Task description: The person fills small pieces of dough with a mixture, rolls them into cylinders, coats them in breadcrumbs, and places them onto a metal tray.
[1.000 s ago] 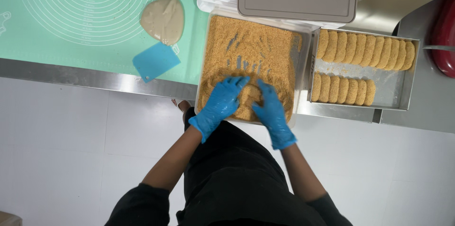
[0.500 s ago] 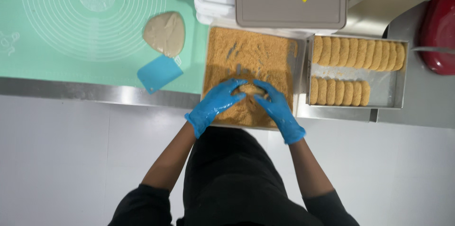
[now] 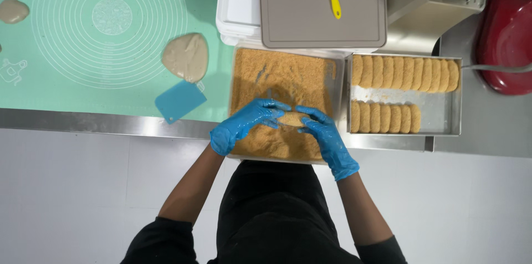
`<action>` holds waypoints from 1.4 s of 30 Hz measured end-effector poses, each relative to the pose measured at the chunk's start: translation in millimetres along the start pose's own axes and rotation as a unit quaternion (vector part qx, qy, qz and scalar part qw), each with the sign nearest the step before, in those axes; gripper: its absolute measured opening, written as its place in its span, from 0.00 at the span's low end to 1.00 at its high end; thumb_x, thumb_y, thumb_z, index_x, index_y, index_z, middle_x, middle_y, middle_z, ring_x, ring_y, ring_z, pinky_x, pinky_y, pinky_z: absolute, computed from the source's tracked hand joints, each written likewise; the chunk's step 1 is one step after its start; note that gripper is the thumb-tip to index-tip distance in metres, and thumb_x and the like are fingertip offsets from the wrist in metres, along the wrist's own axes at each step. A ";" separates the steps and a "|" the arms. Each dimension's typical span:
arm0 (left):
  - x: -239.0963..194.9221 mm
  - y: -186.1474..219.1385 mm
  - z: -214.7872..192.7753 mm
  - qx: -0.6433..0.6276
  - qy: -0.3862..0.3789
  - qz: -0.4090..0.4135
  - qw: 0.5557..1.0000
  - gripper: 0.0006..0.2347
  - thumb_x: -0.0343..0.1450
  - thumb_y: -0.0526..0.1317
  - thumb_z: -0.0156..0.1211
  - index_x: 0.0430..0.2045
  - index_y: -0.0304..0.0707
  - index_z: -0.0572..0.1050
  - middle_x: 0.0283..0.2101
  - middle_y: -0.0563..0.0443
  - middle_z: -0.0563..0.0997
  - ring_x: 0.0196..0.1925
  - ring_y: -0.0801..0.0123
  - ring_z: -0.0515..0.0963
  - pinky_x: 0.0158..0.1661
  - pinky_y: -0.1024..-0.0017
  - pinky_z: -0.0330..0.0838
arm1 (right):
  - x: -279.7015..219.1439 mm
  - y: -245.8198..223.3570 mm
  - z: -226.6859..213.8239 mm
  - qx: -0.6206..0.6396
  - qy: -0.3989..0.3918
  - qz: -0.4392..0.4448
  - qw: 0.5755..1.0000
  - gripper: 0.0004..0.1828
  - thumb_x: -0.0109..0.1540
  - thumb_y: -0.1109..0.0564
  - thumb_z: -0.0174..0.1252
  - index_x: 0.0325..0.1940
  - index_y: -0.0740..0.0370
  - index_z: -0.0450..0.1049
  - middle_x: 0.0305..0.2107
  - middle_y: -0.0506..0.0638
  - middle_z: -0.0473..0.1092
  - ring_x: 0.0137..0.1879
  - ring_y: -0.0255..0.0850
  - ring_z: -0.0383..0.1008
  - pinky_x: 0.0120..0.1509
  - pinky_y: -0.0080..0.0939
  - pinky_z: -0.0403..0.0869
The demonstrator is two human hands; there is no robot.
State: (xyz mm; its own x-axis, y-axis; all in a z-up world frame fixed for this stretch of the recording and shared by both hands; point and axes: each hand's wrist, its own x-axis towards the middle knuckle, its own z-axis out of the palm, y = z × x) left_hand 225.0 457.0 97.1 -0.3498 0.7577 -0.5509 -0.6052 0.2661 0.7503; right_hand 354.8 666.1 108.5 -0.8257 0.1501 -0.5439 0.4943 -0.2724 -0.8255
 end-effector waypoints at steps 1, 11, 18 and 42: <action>3.2 3.2 6.6 0.003 0.005 0.001 1.000 0.20 0.70 0.46 0.62 0.55 0.37 0.77 0.50 0.41 0.83 0.49 0.57 0.85 0.54 0.67 0.79 | 0.5 -0.3 -7.1 0.012 0.009 0.011 1.000 0.18 0.65 0.57 0.58 0.58 0.62 0.76 0.52 0.51 0.74 0.55 0.40 0.75 0.56 0.41 0.78; 204.3 23.4 192.4 0.043 -0.064 0.136 0.988 0.14 0.70 0.39 0.65 0.48 0.33 0.81 0.47 0.43 0.83 0.50 0.59 0.81 0.52 0.64 0.77 | -36.8 -21.5 -246.6 -0.024 0.150 -0.068 0.986 0.12 0.63 0.60 0.60 0.50 0.65 0.77 0.54 0.49 0.73 0.53 0.40 0.77 0.52 0.40 0.80; 360.3 4.0 304.0 0.367 0.017 0.184 0.912 0.09 0.70 0.38 0.63 0.41 0.39 0.84 0.45 0.45 0.86 0.46 0.60 0.86 0.52 0.65 0.78 | -45.1 -4.6 -363.6 -0.266 0.234 -0.089 0.931 0.15 0.62 0.58 0.63 0.52 0.65 0.77 0.40 0.55 0.79 0.44 0.41 0.79 0.48 0.40 0.76; 242.5 17.8 305.5 0.266 0.102 0.252 0.925 0.18 0.74 0.49 0.53 0.56 0.43 0.75 0.52 0.43 0.81 0.53 0.56 0.81 0.55 0.60 0.71 | -58.9 -35.5 -332.0 -0.366 0.192 -0.093 0.906 0.15 0.65 0.54 0.63 0.52 0.64 0.80 0.38 0.55 0.78 0.38 0.43 0.76 0.41 0.43 0.74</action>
State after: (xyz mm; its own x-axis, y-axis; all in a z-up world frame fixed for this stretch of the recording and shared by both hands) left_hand 347.9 827.5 88.5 -0.6522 0.7515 -0.0993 0.0904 0.2072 0.9741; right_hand 476.2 982.5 119.8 -0.8269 0.4861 -0.2826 0.5209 0.4729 -0.7107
